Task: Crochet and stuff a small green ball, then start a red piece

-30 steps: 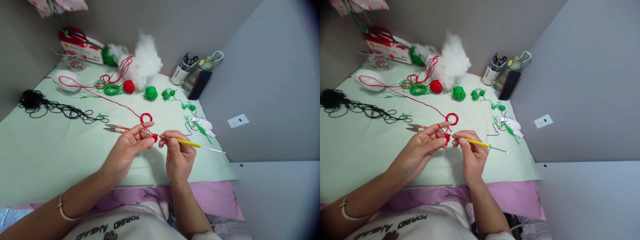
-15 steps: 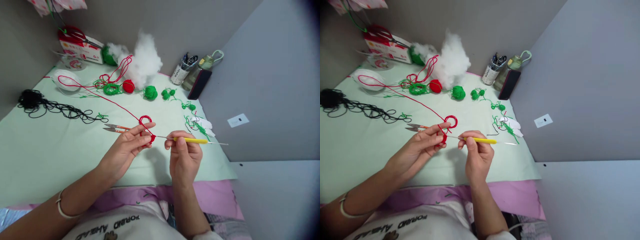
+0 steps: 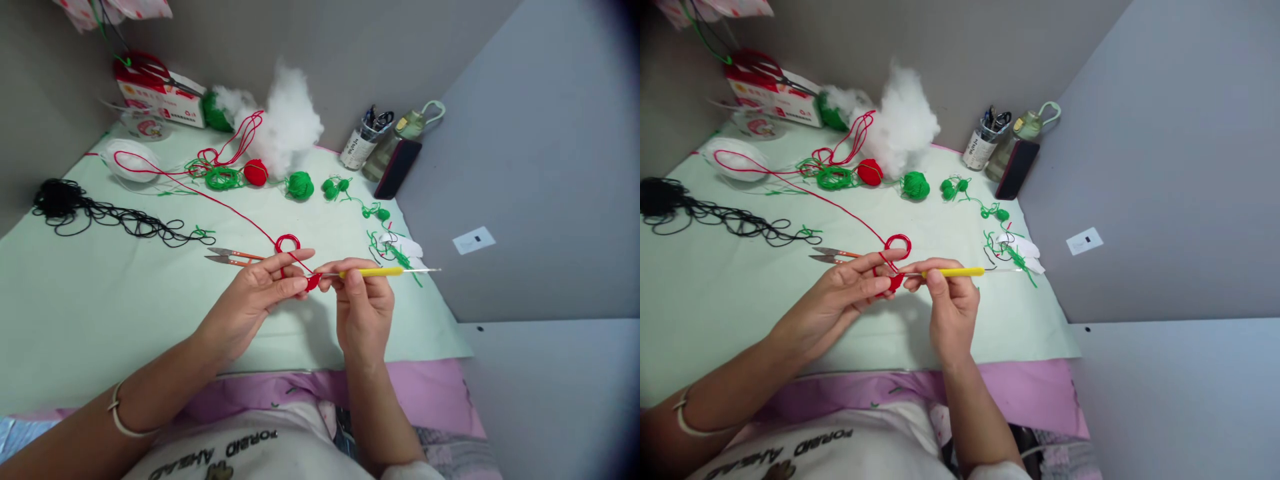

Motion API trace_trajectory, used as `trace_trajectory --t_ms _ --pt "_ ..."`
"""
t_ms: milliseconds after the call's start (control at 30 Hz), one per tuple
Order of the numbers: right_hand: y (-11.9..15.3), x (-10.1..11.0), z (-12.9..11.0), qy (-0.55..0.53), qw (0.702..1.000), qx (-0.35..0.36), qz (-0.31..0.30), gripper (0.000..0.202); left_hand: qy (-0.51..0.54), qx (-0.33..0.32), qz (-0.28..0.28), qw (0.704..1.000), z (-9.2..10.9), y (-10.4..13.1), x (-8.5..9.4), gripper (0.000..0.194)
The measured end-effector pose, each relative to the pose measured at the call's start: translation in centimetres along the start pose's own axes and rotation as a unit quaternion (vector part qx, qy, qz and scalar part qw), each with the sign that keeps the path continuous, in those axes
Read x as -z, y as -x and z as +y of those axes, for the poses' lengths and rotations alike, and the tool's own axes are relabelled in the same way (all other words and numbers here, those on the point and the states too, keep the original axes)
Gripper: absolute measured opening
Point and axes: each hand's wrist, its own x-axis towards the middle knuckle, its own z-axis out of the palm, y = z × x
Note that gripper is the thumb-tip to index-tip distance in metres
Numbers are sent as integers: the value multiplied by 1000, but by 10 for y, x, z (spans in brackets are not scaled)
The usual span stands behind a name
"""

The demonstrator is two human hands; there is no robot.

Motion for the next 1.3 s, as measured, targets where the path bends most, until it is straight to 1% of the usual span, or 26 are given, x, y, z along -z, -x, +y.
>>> trace_trajectory --t_ms 33,100,167,200,233,267,333,367,400,433,467,500,567,600,633,667,733,800,900,967,1033,1067,1100,1133,1233,1300 --pt "-1 2 -2 -5 1000 -8 -9 17 -2 3 -1 1000 1 0 0 41" --pt "-1 4 -5 11 1000 0 -20 17 -10 0 0 1000 3 1 0 38" --pt "2 4 -9 68 997 40 -24 16 -24 -20 9 999 3 2 -1 37" --pt "4 4 -11 114 990 75 -32 17 -32 -34 16 999 3 2 -1 37" --pt "6 3 -11 169 977 119 -47 19 -37 -48 23 998 3 2 -2 38" --pt "8 3 -11 231 956 169 -63 22 -38 -60 28 997 2 2 -2 40" --pt "12 2 -7 343 897 264 -89 28 -22 -62 32 997 -1 1 -3 42" --pt "13 2 -5 382 870 298 -91 30 -6 -52 26 998 -3 1 -3 42" --pt "14 2 -3 404 853 317 -87 32 13 -36 17 999 -4 0 -3 40" --pt "15 2 -1 405 852 321 -77 33 31 -17 7 999 -5 -1 -2 37" --pt "14 2 0 384 867 310 -66 33 47 -1 2 999 -5 -2 -1 33" --pt "13 2 0 344 893 285 -52 31 57 12 -2 998 -5 -3 -1 30" --pt "10 1 -1 223 951 213 -12 26 56 17 5 998 -3 -4 1 25" --pt "8 0 -2 162 971 175 3 24 48 11 9 999 -2 -4 1 25" --pt "6 -1 -3 116 983 144 11 22 36 3 9 999 -2 -3 1 26" --pt "5 -3 -3 91 988 124 10 20 23 -8 6 1000 -1 -2 0 28" --pt "2 -5 -3 92 989 113 -4 16 -2 -28 -2 1000 -1 -1 -2 29" --pt "2 -6 -3 116 986 116 -10 15 -25 -45 -2 999 -1 1 -5 28" --pt "5 -6 -1 154 979 134 -15 20 -37 -57 16 998 -2 0 -8 31" --pt "8 -5 2 221 958 183 -29 26 -21 -53 25 998 -3 -1 -9 34" --pt "11 -4 4 294 923 243 -41 33 13 -33 24 999 -4 -3 -9 31" --pt "12 -3 4 312 913 261 -43 35 32 -18 23 999 -5 -4 -9 29" --pt "12 -2 4 309 914 262 -38 35 50 -3 22 999 -5 -5 -8 26" --pt "12 -1 4 284 926 247 -26 33 64 6 23 998 -5 -6 -7 23" --pt "8 2 0 133 982 134 23 21 71 9 21 997 -4 -6 -3 20" --pt "6 2 -2 48 996 63 29 17 52 0 11 999 -3 -5 -2 24"
